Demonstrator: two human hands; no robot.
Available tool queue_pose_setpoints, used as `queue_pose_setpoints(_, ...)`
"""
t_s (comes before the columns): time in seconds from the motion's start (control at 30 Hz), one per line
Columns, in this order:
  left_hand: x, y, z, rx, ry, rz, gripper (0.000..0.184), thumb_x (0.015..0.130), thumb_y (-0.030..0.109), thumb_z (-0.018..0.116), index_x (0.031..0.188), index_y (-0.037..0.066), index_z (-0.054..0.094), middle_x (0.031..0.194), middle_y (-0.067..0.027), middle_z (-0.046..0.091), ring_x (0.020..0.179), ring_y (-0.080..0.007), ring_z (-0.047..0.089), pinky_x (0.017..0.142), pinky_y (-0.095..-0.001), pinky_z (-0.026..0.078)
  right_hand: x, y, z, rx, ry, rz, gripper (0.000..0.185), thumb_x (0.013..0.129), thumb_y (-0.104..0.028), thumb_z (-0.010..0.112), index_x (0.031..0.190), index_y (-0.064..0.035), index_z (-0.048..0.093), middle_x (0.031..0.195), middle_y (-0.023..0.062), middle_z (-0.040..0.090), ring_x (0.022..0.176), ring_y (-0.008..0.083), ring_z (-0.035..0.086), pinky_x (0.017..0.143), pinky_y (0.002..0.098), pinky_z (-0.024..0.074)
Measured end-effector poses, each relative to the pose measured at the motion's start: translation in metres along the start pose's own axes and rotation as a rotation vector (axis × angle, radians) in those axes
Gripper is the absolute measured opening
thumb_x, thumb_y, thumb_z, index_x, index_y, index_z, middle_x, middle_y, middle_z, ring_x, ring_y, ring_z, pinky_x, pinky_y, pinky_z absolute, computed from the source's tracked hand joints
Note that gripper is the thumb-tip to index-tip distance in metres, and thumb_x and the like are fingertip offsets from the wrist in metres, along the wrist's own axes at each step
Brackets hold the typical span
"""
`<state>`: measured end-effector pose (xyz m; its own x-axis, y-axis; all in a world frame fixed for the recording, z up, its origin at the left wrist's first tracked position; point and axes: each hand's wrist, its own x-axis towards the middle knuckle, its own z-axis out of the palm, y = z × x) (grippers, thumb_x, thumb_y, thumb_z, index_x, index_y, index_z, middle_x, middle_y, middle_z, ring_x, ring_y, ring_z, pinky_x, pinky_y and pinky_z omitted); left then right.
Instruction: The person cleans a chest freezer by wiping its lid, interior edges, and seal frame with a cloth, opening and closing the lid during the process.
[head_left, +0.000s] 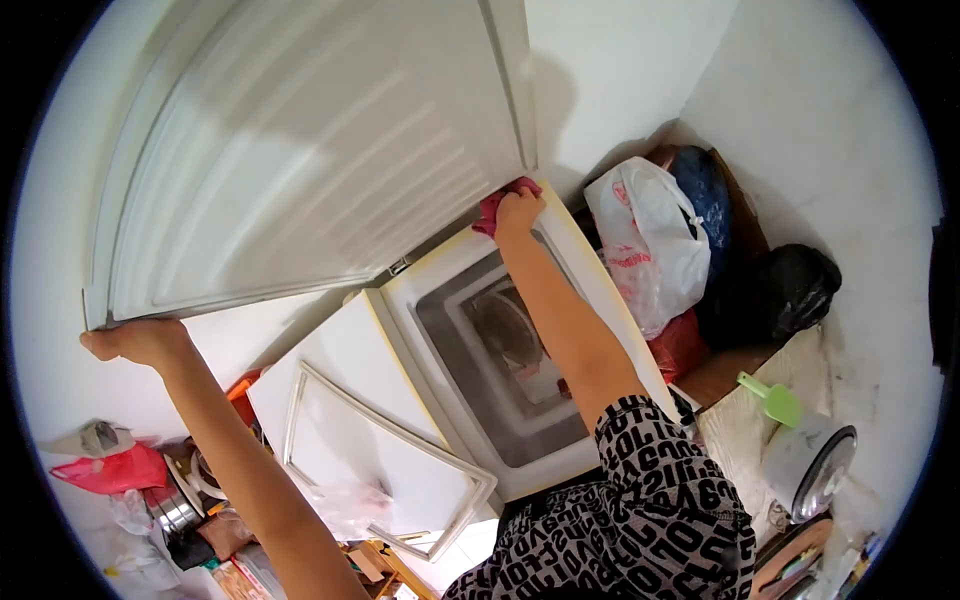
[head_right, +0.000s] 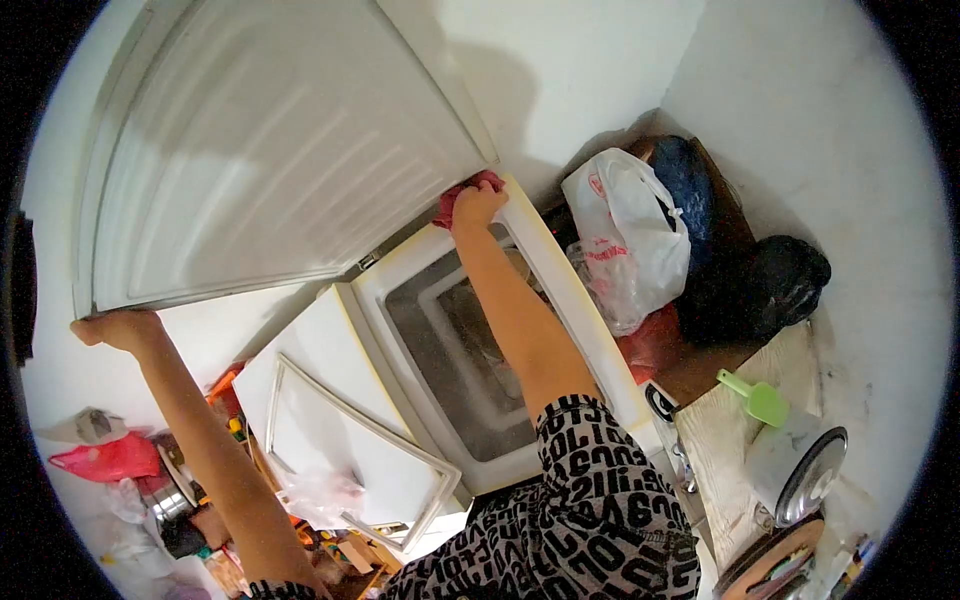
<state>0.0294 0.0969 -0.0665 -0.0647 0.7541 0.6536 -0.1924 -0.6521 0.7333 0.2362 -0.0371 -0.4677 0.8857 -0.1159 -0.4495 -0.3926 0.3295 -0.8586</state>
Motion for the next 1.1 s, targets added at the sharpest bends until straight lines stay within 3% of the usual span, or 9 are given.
queue_pose_setpoints(0.07,-0.001,0.0,0.001,-0.003,-0.007,-0.005,0.072,0.084,0.055,0.024,0.13,0.003,0.043,0.133,-0.0154,0.044,0.122,-0.03,0.044,0.101,-0.0422,0.037,0.001,0.014,0.005,0.326,-0.008,0.28,0.026,0.078,-0.001,0.049,0.101,0.0059,0.059,0.114,0.0274,0.046,0.108,0.0427,0.049,0.093,0.0441,0.0403)
queue_pose_setpoints(0.13,-0.002,-0.002,-0.002,-0.003,-0.01,-0.024,0.072,0.084,0.056,0.024,0.13,0.003,0.042,0.134,-0.0151,0.044,0.123,-0.0299,0.043,0.102,-0.0423,0.037,-0.034,0.022,-0.006,-0.578,-0.011,-0.405,0.019,0.079,-0.002,0.048,0.093,0.004,0.059,0.111,0.0244,0.047,0.101,0.0384,0.05,0.092,0.0398,0.0397)
queue_pose_setpoints(0.27,0.003,-0.007,-0.008,-0.013,-0.007,-0.041,0.074,0.083,0.058,0.026,0.13,0.004,0.042,0.135,-0.014,0.043,0.123,-0.0293,0.043,0.103,-0.0424,0.036,-0.051,-0.041,-0.031,-0.469,-0.2,-0.332,0.016,0.077,0.001,0.051,0.089,0.0077,0.058,0.109,0.0251,0.046,0.1,0.0405,0.049,0.089,0.0398,0.0406)
queue_pose_setpoints(0.43,0.001,0.0,-0.002,-0.02,0.013,-0.031,0.074,0.082,0.058,0.027,0.129,0.004,0.043,0.134,-0.0132,0.044,0.121,-0.029,0.044,0.102,-0.0419,0.037,-0.011,0.023,-0.007,-0.254,-0.007,-0.354,0.013,0.079,-0.003,0.051,0.089,0.0019,0.058,0.114,0.0256,0.043,0.099,0.0406,0.052,0.085,0.0436,0.0428)
queue_pose_setpoints(0.6,-0.001,0.006,0.0,-0.003,-0.009,-0.078,0.076,0.083,0.06,0.026,0.131,0.004,0.041,0.134,-0.0136,0.043,0.122,-0.0296,0.044,0.102,-0.0413,0.037,-0.063,0.075,-0.032,-0.518,-0.561,-0.54,0.019,0.077,-0.002,0.051,0.093,0.0004,0.062,0.108,0.0228,0.051,0.102,0.0362,0.052,0.088,0.0417,0.0424)
queue_pose_setpoints(0.73,0.003,-0.003,-0.007,0.006,0.023,-0.054,0.077,0.083,0.061,0.025,0.131,0.003,0.041,0.134,-0.0142,0.043,0.123,-0.0296,0.043,0.101,-0.0413,0.038,-0.082,0.022,-0.033,0.015,-0.379,0.112,0.031,0.078,-0.004,0.051,0.106,-0.0014,0.064,0.098,0.0186,0.061,0.095,0.0259,0.058,0.085,0.0342,0.0443)
queue_pose_setpoints(0.83,0.008,-0.009,-0.014,-0.058,-0.049,-0.086,0.079,0.083,0.064,0.024,0.129,0.002,0.041,0.131,-0.0139,0.045,0.12,-0.0296,0.045,0.1,-0.0412,0.039,-0.045,0.024,-0.044,-0.098,-0.177,-0.203,0.027,0.082,-0.006,0.052,0.106,0.0032,0.061,0.097,0.0116,0.063,0.091,0.02,0.058,0.082,0.0326,0.0458)
queue_pose_setpoints(1.0,0.002,0.0,-0.008,-0.022,-0.011,-0.091,0.08,0.086,0.064,0.023,0.134,0.002,0.036,0.14,-0.0131,0.036,0.126,-0.0294,0.037,0.103,-0.0413,0.035,-0.018,-0.065,-0.035,0.741,-0.065,0.042,0.026,0.088,-0.009,0.052,0.112,0.0013,0.055,0.104,0.0099,0.059,0.091,0.0211,0.058,0.081,0.0301,0.0464)
queue_pose_setpoints(1.1,0.0,0.003,-0.002,-0.03,0.013,-0.102,0.075,0.086,0.061,0.024,0.13,0.002,0.04,0.134,-0.0134,0.041,0.122,-0.0294,0.042,0.101,-0.0409,0.037,-0.053,-0.139,-0.009,0.701,-0.117,-0.141,0.022,0.087,-0.007,0.056,0.107,-0.0002,0.055,0.1,0.0077,0.057,0.089,0.0197,0.056,0.084,0.0287,0.0441)
